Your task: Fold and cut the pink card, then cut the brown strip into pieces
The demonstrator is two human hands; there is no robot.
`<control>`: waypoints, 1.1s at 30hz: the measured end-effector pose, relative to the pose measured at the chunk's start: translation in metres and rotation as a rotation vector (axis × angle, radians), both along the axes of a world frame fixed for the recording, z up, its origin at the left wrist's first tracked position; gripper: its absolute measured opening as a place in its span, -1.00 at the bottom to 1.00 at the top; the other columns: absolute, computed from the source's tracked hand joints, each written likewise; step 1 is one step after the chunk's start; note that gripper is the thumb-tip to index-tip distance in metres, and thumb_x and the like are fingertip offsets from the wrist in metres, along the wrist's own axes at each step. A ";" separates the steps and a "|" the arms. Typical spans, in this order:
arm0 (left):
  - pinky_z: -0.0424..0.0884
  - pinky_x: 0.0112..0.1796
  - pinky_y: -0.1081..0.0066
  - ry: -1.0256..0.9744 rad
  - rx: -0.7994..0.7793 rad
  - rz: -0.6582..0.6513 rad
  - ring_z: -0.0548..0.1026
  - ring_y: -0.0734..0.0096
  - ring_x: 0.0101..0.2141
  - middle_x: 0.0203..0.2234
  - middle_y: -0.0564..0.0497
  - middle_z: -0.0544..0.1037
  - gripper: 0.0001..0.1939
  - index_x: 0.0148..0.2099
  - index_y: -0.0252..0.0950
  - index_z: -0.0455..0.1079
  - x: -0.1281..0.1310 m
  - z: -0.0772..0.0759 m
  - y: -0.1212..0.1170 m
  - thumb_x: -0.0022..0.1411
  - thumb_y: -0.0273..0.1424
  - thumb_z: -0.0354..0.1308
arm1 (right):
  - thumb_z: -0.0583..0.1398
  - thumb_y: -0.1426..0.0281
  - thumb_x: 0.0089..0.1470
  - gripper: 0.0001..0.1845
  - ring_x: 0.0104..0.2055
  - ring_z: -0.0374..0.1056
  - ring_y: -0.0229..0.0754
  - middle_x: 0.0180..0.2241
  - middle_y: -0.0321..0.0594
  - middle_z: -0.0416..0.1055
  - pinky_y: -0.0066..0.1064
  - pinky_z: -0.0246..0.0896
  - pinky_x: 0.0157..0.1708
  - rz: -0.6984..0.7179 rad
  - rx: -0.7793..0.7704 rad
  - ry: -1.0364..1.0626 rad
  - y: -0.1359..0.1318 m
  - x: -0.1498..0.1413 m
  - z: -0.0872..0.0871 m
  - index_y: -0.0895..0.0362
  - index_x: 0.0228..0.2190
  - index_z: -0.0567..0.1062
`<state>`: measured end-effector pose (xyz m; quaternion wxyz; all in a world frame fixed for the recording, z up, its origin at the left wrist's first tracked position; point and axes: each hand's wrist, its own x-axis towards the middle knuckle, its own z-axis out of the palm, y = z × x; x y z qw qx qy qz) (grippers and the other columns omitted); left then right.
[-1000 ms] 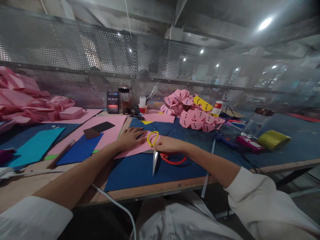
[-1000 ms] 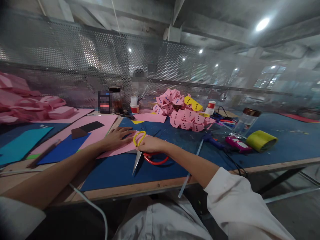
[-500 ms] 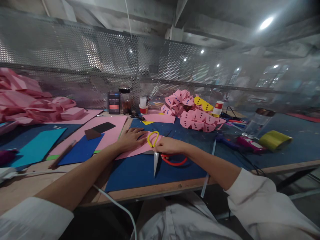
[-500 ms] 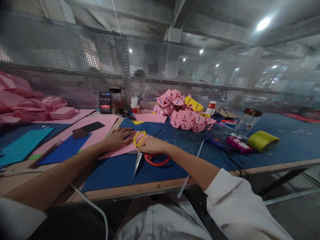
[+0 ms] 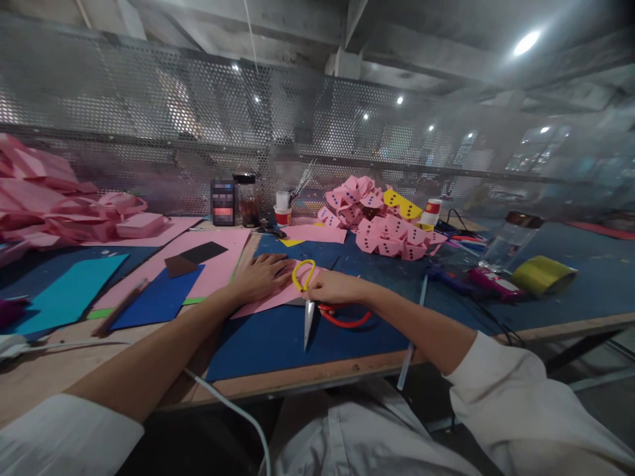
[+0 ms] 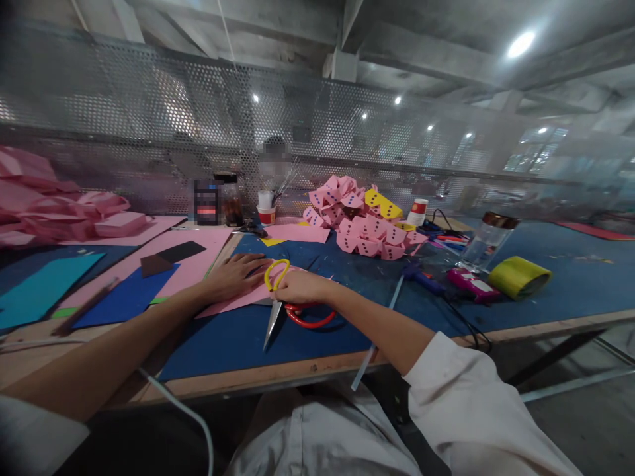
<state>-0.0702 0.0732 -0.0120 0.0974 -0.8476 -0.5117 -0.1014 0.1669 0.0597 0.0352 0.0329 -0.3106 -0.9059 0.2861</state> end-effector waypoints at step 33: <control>-0.08 0.17 0.02 0.088 -0.127 -0.022 0.03 0.05 0.28 0.30 -0.01 0.15 -0.46 0.31 0.00 0.10 -0.015 0.000 -0.001 0.36 -0.06 -0.23 | 0.08 0.44 0.10 -0.63 -0.57 0.02 -0.37 -0.68 -0.42 0.09 -0.44 -0.10 -0.49 0.041 0.033 0.014 -0.008 -0.012 0.010 0.14 -0.69 0.13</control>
